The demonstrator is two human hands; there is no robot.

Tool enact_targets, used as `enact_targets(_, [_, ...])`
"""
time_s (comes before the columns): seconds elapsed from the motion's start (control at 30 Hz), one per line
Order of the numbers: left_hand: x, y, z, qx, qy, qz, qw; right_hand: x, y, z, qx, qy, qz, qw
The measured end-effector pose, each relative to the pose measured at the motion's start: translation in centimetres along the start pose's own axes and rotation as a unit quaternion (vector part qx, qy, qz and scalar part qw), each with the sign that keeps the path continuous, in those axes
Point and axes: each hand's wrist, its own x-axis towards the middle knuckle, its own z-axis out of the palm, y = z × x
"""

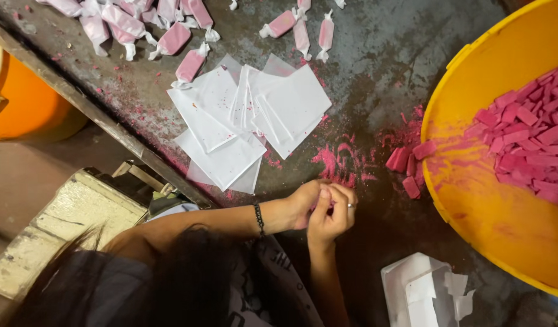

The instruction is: The person wraps individual pink candy pieces into small paper squares by hand, twisting the ends of the paper to secure them, and gathers the remaining pink crumbs from the work surface.

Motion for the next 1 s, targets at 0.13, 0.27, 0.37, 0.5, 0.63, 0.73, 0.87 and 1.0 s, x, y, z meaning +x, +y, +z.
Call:
enact_targets(0.13, [-1.2, 0.4, 0.3, -0.024, 0.011, -0.007, 1.000, 1.2, -1.1, 0.2, -0.027, 0.010, -0.040, 0.999])
enact_targets(0.27, [-2.2, 0.6, -0.9, -0.074, -0.038, -0.062, 0.995, 2.7, 3.3, -2.5, -0.064, 0.017, 0.040, 0.997])
enact_targets(0.37, [-4.8, 2.7, 0.3, -0.053, -0.066, -0.077, 0.993, 4.0, 12.5, -5.3, -0.188, -0.011, 0.062, 0.980])
enact_targets(0.5, [-5.8, 4.4, 0.6, -0.079, -0.057, -0.095, 0.991, 3.6, 19.7, -5.7, -0.330, -0.109, 0.139, 0.927])
enact_targets(0.63, [-4.8, 5.2, -0.9, -0.089, -0.131, -0.087, 0.984, 2.4, 20.6, -4.5, -0.353, -0.076, 0.066, 0.930])
enact_targets(0.73, [-5.0, 5.9, -0.5, -0.134, -0.144, -0.077, 0.978, 1.0, 20.6, -4.2, -0.342, -0.018, 0.026, 0.939])
enact_targets(0.87, [-4.9, 5.9, -0.3, -0.158, -0.162, -0.092, 0.970, -0.9, 21.4, -5.0, -0.303, 0.015, 0.064, 0.951])
enact_targets(1.0, [-3.9, 5.9, -1.3, -0.161, -0.168, -0.086, 0.969, -3.4, 20.1, -7.1, -0.239, -0.001, 0.110, 0.965])
